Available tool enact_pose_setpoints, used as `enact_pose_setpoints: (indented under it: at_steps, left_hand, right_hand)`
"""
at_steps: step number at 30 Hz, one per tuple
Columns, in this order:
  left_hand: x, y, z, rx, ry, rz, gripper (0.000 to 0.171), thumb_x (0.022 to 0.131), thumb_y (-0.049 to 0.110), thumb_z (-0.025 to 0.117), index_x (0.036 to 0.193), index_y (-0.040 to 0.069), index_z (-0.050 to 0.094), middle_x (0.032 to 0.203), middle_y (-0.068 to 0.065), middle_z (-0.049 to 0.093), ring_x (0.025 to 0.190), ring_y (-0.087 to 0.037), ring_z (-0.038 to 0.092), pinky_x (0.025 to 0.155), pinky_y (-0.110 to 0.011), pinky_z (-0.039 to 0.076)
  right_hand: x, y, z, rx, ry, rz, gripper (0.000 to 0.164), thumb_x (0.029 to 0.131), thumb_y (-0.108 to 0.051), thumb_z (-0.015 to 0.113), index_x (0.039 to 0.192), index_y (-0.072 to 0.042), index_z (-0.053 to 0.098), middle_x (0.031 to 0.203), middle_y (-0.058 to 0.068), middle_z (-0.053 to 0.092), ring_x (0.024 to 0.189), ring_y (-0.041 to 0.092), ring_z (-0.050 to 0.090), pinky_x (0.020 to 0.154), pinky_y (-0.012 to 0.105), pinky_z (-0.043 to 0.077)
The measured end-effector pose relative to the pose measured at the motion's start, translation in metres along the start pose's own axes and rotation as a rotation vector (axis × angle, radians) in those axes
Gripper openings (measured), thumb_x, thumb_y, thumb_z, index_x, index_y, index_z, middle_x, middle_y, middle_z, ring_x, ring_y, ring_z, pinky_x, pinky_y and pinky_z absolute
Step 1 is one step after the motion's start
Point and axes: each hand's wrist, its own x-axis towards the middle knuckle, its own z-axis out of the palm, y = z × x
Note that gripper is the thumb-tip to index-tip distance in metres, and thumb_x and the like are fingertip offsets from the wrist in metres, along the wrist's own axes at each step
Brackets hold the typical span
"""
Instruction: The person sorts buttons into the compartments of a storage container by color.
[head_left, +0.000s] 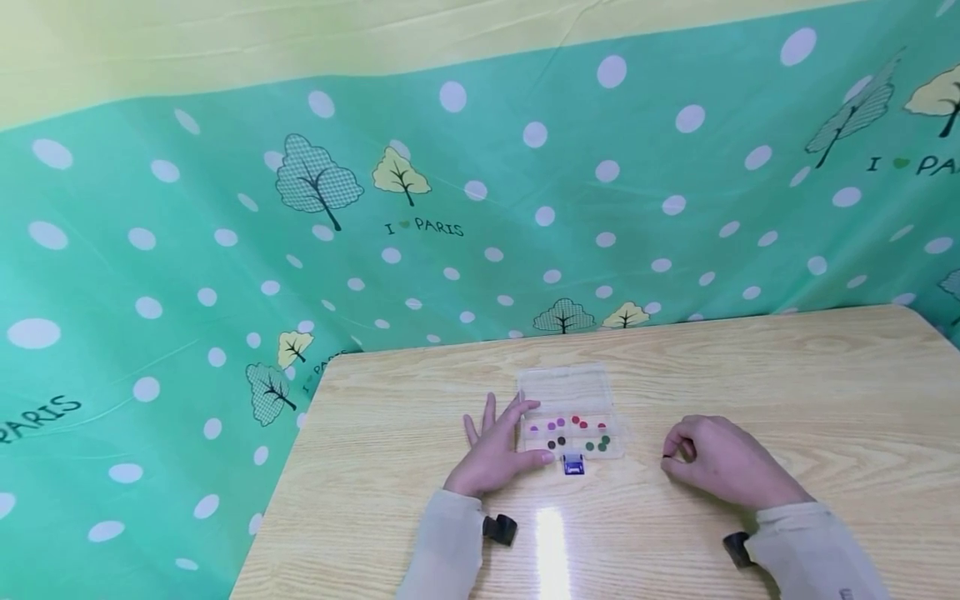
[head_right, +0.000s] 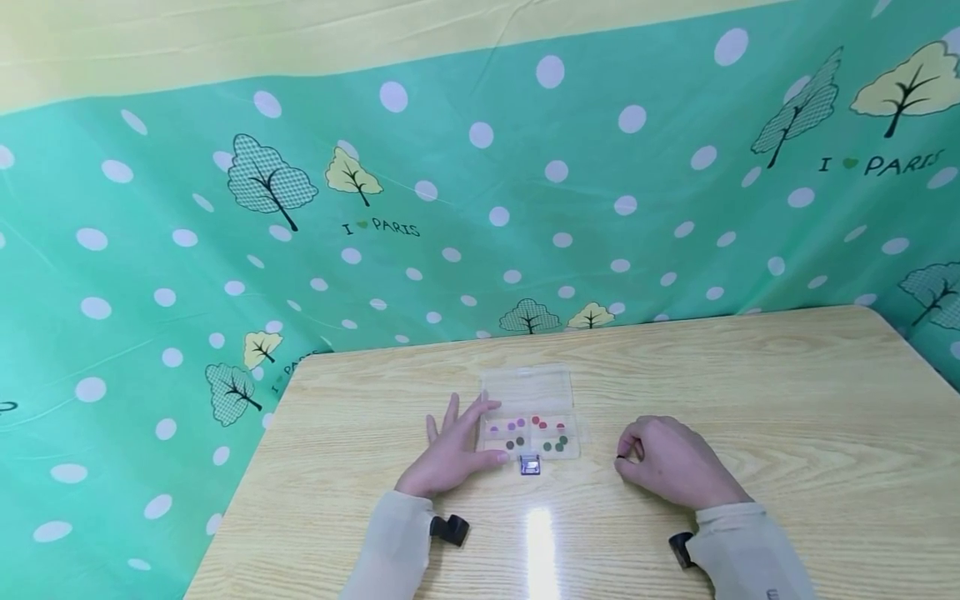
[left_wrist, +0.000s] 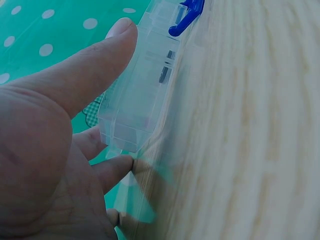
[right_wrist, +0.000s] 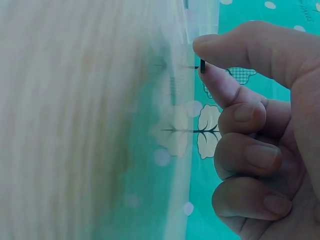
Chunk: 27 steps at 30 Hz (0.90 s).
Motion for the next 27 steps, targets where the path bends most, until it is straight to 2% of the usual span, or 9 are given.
enact_pose_setpoints:
  at_steps: [9, 19, 27]
  left_hand:
    - [0.000, -0.003, 0.002, -0.011, 0.001, -0.004, 0.080, 0.082, 0.044, 0.080, 0.151, 0.031, 0.042, 0.167, 0.004, 0.017, 0.152, -0.030, -0.017, 0.109, -0.059, -0.030]
    - [0.000, -0.001, 0.001, -0.018, -0.003, -0.007, 0.080, 0.082, 0.045, 0.080, 0.151, 0.031, 0.042, 0.167, 0.003, 0.018, 0.152, -0.029, -0.017, 0.109, -0.058, -0.031]
    - [0.002, -0.001, 0.001, -0.006, -0.005, -0.003, 0.080, 0.082, 0.045, 0.080, 0.152, 0.031, 0.042, 0.167, 0.004, 0.017, 0.152, -0.029, -0.017, 0.109, -0.057, -0.030]
  right_hand:
    - [0.005, -0.009, -0.003, -0.007, 0.038, -0.028, 0.010, 0.078, -0.019, 0.079, 0.080, -0.019, 0.069, 0.066, -0.009, 0.048, 0.064, 0.010, 0.043, 0.060, 0.028, 0.038]
    - [0.013, -0.018, -0.005, -0.003, 0.077, -0.035, 0.007, 0.077, -0.015, 0.077, 0.081, -0.018, 0.072, 0.066, -0.008, 0.048, 0.062, 0.010, 0.042, 0.056, 0.026, 0.036]
    - [0.019, -0.023, -0.004, 0.005, 0.076, -0.046, 0.007, 0.079, -0.015, 0.078, 0.083, -0.016, 0.072, 0.068, -0.005, 0.050, 0.063, 0.010, 0.042, 0.057, 0.026, 0.036]
